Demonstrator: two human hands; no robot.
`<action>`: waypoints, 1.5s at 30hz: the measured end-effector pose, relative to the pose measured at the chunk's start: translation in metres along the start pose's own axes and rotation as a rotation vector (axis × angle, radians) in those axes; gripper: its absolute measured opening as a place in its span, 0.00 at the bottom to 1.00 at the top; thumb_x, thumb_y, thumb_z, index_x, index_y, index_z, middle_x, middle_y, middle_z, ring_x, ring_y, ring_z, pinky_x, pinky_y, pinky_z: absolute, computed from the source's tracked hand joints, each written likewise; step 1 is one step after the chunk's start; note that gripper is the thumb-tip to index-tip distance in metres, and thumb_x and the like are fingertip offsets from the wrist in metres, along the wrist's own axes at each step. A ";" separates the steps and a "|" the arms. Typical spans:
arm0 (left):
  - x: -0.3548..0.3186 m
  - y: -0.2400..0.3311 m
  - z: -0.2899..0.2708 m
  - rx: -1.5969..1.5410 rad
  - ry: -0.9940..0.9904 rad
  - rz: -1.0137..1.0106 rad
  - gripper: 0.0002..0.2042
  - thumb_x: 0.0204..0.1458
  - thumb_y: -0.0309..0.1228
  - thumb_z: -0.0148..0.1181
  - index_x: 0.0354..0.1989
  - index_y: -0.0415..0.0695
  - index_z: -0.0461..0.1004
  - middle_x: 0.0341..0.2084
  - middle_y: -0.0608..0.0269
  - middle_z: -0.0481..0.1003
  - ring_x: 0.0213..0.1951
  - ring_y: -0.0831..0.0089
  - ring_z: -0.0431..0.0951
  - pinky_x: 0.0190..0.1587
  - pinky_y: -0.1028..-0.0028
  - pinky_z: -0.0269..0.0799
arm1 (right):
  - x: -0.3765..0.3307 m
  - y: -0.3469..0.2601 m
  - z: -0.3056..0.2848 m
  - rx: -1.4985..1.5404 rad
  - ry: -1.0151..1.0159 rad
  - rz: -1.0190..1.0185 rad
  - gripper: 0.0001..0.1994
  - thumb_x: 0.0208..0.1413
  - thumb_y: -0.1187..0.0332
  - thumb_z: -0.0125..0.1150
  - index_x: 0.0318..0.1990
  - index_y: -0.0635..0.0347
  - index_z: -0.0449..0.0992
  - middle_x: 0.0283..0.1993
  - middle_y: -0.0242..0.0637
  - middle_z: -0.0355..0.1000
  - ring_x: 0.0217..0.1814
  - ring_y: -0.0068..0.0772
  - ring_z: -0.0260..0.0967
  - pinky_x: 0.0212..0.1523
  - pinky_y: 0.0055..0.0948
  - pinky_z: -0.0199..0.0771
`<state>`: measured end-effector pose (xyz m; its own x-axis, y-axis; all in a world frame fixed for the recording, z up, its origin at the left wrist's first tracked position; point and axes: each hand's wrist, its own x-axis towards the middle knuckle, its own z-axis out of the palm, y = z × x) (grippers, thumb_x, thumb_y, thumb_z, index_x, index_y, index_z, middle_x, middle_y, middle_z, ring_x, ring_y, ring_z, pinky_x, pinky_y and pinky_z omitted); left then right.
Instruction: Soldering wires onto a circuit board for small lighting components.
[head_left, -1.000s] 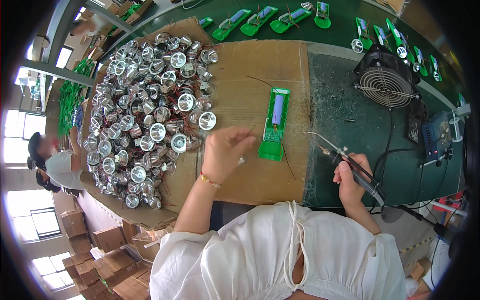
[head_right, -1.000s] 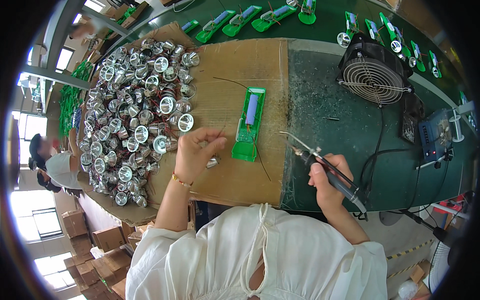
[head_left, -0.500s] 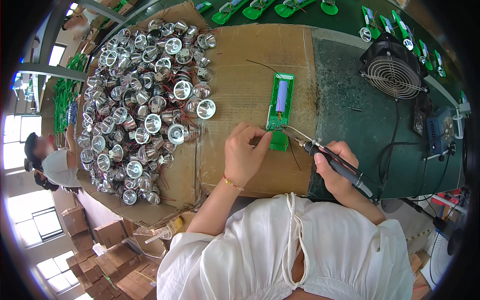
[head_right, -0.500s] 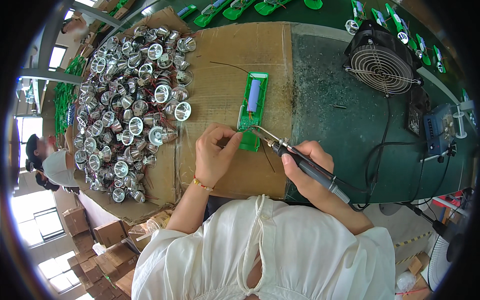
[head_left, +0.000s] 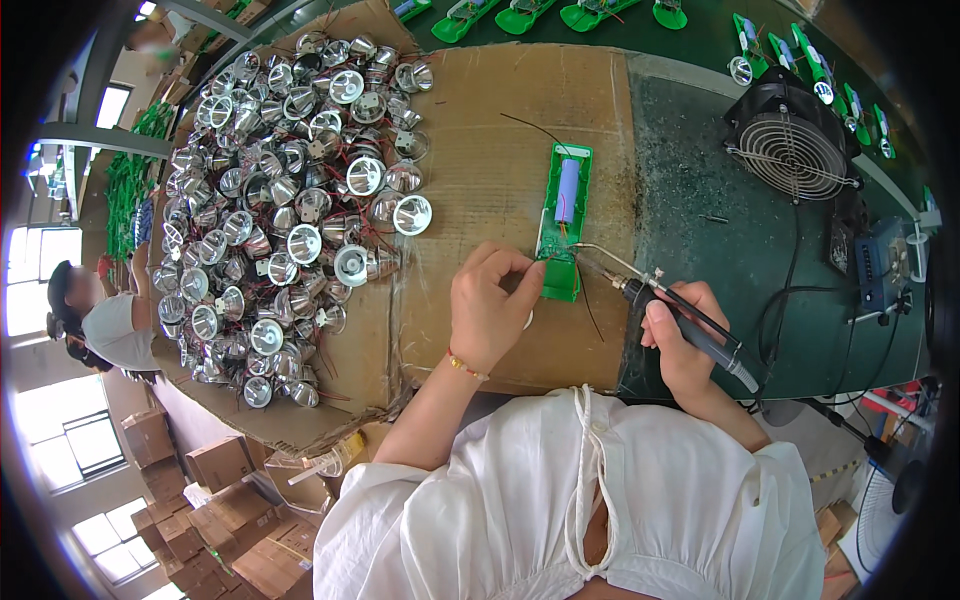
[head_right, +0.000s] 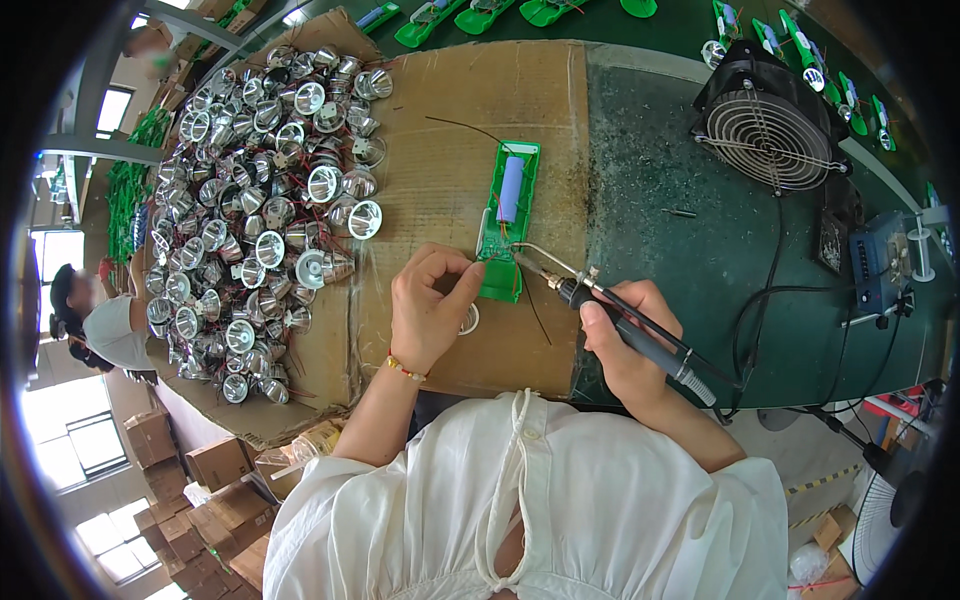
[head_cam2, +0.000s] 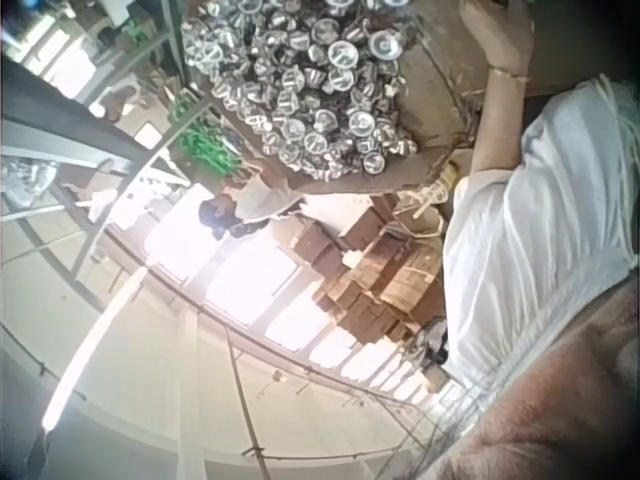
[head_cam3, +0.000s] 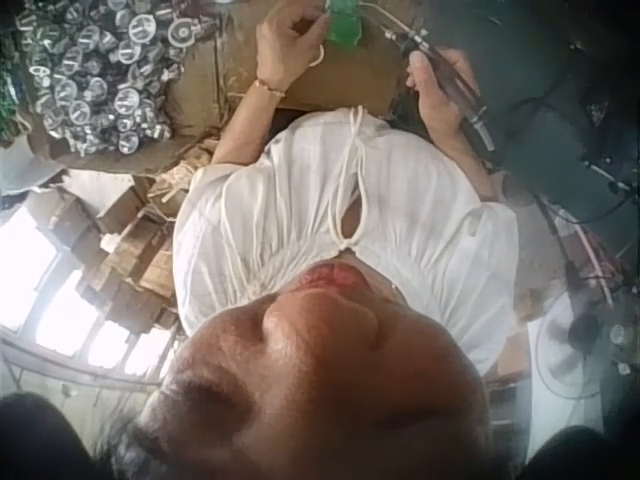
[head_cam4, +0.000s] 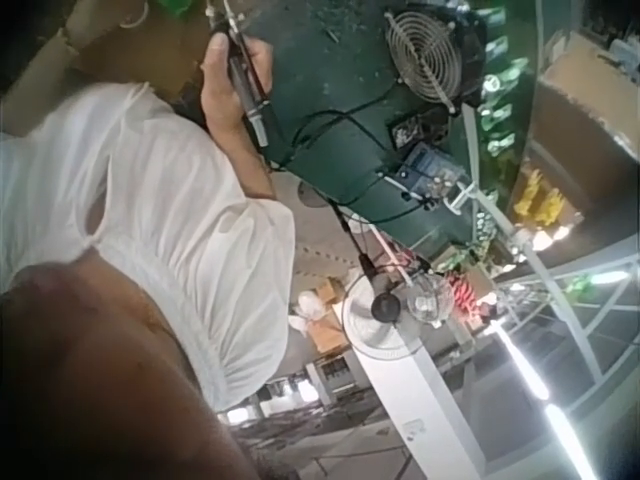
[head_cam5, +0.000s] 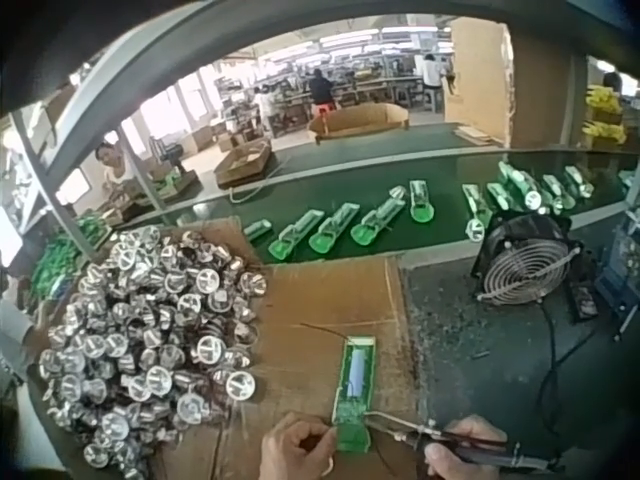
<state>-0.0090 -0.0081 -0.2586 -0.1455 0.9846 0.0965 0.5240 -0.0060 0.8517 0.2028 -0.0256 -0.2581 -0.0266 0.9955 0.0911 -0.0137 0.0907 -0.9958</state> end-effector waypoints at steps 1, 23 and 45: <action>0.000 -0.001 0.000 0.002 0.002 0.000 0.05 0.43 0.25 0.62 0.22 0.38 0.74 0.23 0.59 0.71 0.22 0.69 0.72 0.26 0.73 0.68 | 0.000 0.001 0.000 0.002 -0.001 -0.001 0.06 0.52 0.74 0.56 0.33 0.65 0.66 0.23 0.36 0.67 0.18 0.18 0.63 0.18 0.16 0.64; 0.015 0.004 0.000 0.087 -0.108 -0.024 0.07 0.42 0.29 0.62 0.18 0.38 0.74 0.21 0.59 0.71 0.21 0.65 0.71 0.24 0.70 0.65 | 0.009 0.006 0.011 0.071 0.009 0.106 0.07 0.50 0.73 0.60 0.29 0.63 0.67 0.19 0.31 0.68 0.18 0.14 0.63 0.18 0.16 0.63; 0.008 0.012 -0.017 -0.019 -0.106 -0.148 0.06 0.44 0.28 0.63 0.28 0.39 0.78 0.15 0.58 0.74 0.17 0.75 0.73 0.21 0.74 0.65 | 0.012 0.012 -0.044 0.042 0.184 -0.024 0.06 0.52 0.74 0.56 0.33 0.65 0.65 0.20 0.36 0.66 0.15 0.18 0.61 0.16 0.16 0.62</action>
<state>-0.0182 -0.0032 -0.2391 -0.1297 0.9879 -0.0848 0.4874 0.1380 0.8622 0.2465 -0.0109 -0.2697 0.1577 0.9817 0.1070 -0.0537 0.1167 -0.9917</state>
